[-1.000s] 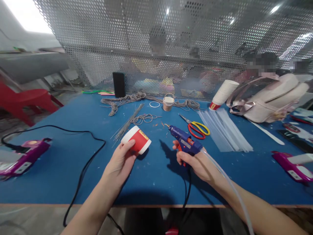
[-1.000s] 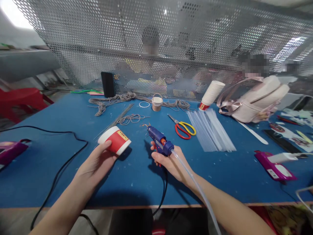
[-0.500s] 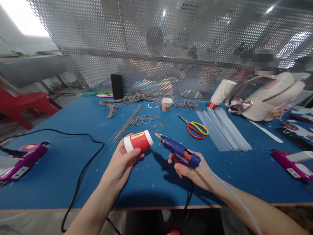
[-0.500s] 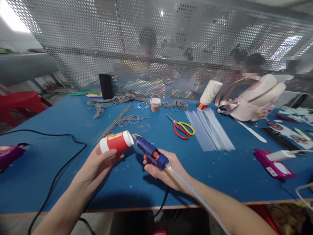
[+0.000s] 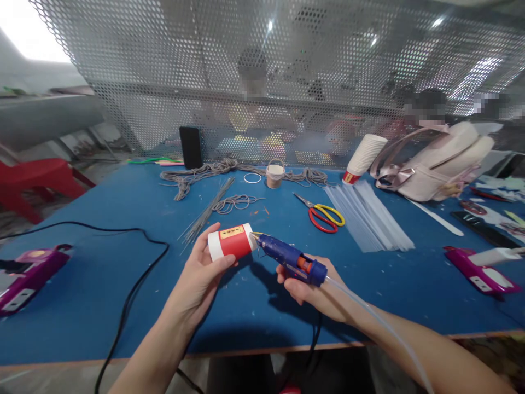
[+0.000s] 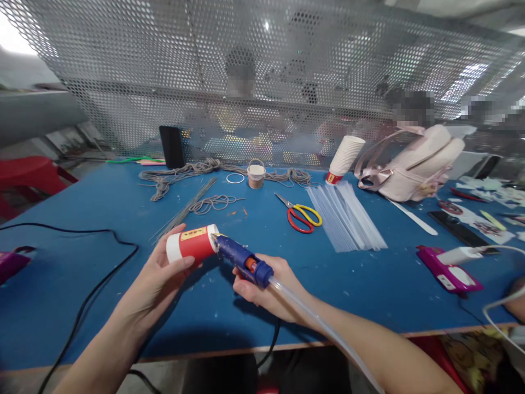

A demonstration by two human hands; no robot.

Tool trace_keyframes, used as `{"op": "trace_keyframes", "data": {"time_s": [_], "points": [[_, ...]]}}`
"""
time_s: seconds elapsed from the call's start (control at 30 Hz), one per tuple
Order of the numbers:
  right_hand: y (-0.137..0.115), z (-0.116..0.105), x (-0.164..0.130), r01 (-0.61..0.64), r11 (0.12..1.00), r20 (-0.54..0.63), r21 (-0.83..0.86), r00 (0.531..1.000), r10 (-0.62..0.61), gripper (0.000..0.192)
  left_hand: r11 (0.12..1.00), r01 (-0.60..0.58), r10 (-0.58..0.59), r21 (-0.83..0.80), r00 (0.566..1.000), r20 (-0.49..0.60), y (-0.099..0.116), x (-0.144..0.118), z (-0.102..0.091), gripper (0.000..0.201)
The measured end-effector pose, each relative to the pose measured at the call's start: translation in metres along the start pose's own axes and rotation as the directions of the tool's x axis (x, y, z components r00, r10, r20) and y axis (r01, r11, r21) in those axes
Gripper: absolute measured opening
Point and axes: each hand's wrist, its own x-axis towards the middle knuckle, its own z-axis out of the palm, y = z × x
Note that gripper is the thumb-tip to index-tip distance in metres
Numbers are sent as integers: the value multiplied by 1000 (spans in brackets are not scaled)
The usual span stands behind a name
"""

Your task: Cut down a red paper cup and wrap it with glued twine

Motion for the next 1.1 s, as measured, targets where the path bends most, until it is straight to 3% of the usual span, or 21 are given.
{"op": "trace_keyframes", "data": {"time_s": [0.2, 0.43, 0.63, 1.1], "points": [[-2, 0, -1, -46, 999, -28, 21, 999, 46, 22, 999, -9, 8, 31, 1000, 11, 1, 0, -3, 79], [-1, 0, 1, -82, 996, -37, 43, 996, 84, 24, 997, -51, 49, 58, 998, 42, -2, 3, -6, 63], [1, 0, 2, -79, 995, -34, 59, 996, 81, 24, 994, -44, 40, 97, 999, 33, -1, 3, -6, 67], [6, -1, 2, -43, 999, -26, 17, 999, 43, 28, 996, 59, -58, -61, 998, 27, 2, -3, -6, 84]]}}
